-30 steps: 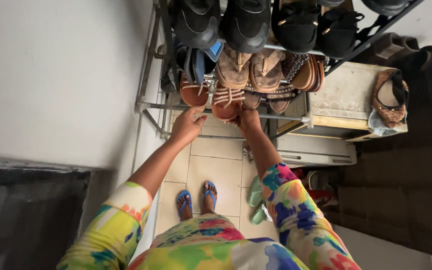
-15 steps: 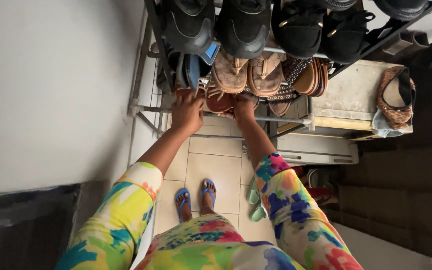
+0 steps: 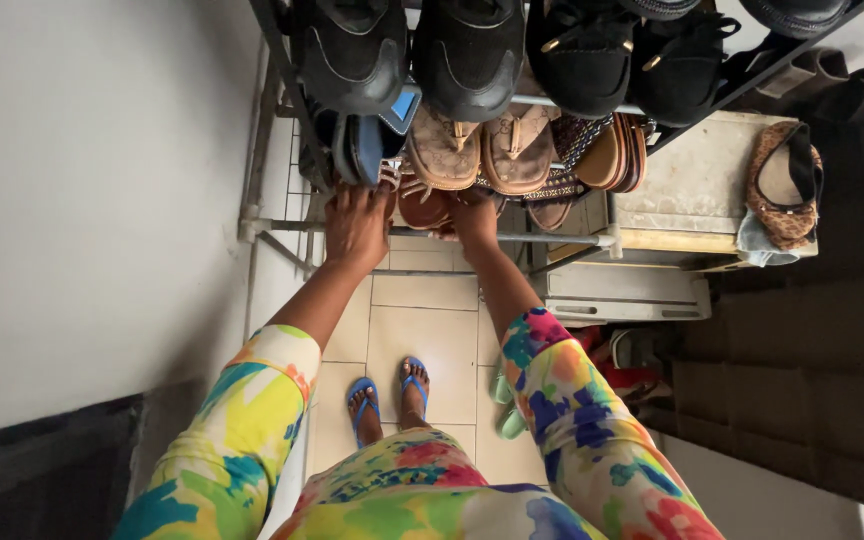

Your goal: Cleaning and organizing various sandals on a shoe rack in a balcony area.

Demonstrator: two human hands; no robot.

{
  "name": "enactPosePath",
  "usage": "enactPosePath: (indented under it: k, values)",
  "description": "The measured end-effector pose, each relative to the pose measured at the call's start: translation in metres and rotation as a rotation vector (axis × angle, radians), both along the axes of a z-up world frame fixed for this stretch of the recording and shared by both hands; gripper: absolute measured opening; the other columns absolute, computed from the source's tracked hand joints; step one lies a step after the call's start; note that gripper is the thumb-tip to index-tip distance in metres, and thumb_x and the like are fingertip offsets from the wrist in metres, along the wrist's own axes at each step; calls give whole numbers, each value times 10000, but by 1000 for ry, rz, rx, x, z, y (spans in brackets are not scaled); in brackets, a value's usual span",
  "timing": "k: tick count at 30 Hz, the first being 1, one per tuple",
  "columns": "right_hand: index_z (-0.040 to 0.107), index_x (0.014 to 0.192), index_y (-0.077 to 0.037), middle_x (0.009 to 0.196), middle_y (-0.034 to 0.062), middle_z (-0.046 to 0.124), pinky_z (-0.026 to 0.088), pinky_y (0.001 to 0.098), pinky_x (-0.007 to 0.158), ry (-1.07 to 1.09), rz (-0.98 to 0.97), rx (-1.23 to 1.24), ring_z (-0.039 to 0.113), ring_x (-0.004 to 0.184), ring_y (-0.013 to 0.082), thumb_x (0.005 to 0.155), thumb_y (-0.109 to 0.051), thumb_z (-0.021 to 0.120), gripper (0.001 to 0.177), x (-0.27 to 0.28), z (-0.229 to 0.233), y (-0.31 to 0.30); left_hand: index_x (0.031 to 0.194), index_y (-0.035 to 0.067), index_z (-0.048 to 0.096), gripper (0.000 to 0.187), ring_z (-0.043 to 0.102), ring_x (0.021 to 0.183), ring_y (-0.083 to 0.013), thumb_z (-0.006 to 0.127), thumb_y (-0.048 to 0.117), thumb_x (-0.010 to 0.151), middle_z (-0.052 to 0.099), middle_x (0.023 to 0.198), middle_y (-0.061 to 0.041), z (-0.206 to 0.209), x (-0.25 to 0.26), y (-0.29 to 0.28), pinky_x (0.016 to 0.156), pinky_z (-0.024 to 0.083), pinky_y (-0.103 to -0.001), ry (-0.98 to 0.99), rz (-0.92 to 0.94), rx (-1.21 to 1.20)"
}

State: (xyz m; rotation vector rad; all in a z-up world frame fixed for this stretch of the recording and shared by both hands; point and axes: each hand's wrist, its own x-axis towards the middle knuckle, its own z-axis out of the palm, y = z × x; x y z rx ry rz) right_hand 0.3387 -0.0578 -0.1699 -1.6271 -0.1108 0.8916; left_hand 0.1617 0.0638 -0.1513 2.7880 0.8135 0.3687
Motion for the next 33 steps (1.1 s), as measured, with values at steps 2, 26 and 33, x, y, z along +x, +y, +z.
enactPosePath:
  k: [2,26,33]
  values:
    - [679,1201,-8,766,172,731,582,320,418,5,-15,-32,693,490,239,994,-146,631,253,-5,12,-1,1409,108,563,631,415,1342,-420,764,180,815,508,1386,-161,-4,-2,0,1016,402,-588,-31,-12,12]
    - [789,987,-137,889,189,735,567,499,754,-978,77,-484,707,860,410,932,-443,729,316,-2,-5,-15,1415,168,564,641,413,1332,-456,731,169,797,504,1385,-194,3,11,-7,1070,350,-589,65,88,-21]
    - [658,949,-45,995,189,672,541,498,729,-1037,-312,-353,679,859,396,870,-237,747,225,-9,-6,-57,1306,52,574,476,455,1315,-400,726,278,916,505,1413,-195,11,23,-31,1090,354,-612,-18,-14,1]
